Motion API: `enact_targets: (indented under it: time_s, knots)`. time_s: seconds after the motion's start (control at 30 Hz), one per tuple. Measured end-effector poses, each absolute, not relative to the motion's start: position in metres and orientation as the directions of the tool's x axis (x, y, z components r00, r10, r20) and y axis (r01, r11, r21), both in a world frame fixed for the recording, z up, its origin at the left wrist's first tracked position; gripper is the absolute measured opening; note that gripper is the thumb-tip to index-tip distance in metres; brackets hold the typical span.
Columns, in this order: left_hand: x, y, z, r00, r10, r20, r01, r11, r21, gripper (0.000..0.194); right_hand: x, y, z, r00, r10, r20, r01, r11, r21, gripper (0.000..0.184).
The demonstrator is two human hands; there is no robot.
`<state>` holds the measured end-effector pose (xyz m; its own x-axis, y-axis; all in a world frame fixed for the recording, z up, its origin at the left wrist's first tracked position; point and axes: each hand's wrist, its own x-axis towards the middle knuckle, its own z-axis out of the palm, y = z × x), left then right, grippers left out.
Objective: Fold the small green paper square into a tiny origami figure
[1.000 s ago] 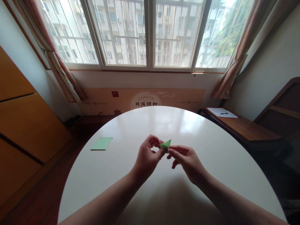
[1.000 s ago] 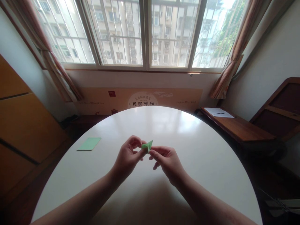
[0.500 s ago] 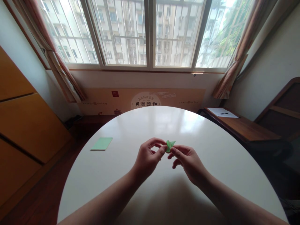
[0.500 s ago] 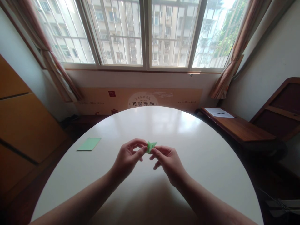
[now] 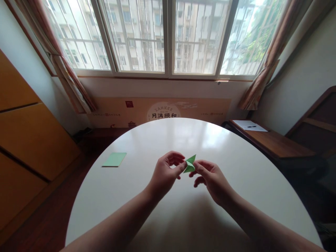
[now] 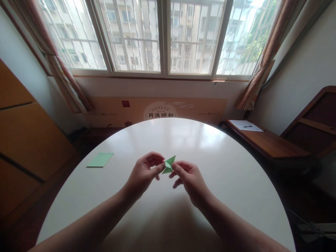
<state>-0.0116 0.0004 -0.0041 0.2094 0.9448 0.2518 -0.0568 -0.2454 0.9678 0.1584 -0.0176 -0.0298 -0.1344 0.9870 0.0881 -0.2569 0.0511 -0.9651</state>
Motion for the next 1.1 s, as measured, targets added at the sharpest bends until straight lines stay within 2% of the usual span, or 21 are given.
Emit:
enact_targets:
  time_s: [0.17, 0.3, 0.53, 0.67, 0.73, 0.9, 1.0, 1.1]
  knots:
    - [-0.0116, 0.0017, -0.0060, 0.197, 0.960, 0.201, -0.065, -0.192, 0.979, 0.022, 0.1580, -0.0179, -0.0271, -0.133, 0.984, 0.123, -0.277, 0.082, -0.957, 0.033]
    - [-0.0121, 0.0015, -0.0050, 0.192, 0.964, 0.184, -0.020, -0.184, 0.983, 0.021, 0.1560, -0.0208, -0.0263, -0.139, 0.978, 0.156, -0.259, 0.117, -0.959, 0.043]
    - [-0.0095, -0.0042, -0.0008, 0.225, 0.943, 0.246, 0.067, -0.267, 0.961, 0.019, 0.1560, -0.0204, -0.0281, -0.073, 0.983, 0.166, -0.223, 0.146, -0.964, 0.044]
    - [-0.0076, -0.0050, -0.0037, 0.248, 0.928, 0.277, 0.078, -0.305, 0.949, 0.016, 0.1561, -0.0200, -0.0278, -0.030, 0.974, 0.223, -0.217, 0.212, -0.953, 0.047]
    - [-0.0071, -0.0047, -0.0055, 0.250, 0.927, 0.278, 0.088, -0.308, 0.947, 0.015, 0.1557, -0.0207, -0.0274, -0.001, 0.962, 0.274, -0.205, 0.268, -0.941, 0.043]
    - [-0.0065, -0.0056, -0.0066, 0.263, 0.923, 0.281, 0.113, -0.318, 0.941, 0.014, 0.1539, -0.0221, -0.0253, 0.010, 0.931, 0.364, -0.197, 0.359, -0.912, 0.016]
    - [-0.0062, -0.0067, -0.0064, 0.265, 0.923, 0.280, 0.118, -0.319, 0.940, 0.016, 0.1539, -0.0218, -0.0250, 0.016, 0.934, 0.357, -0.225, 0.351, -0.909, 0.016]
    - [-0.0060, -0.0072, -0.0065, 0.279, 0.922, 0.267, 0.123, -0.310, 0.943, 0.018, 0.1543, -0.0217, -0.0257, 0.024, 0.948, 0.319, -0.225, 0.316, -0.922, 0.023]
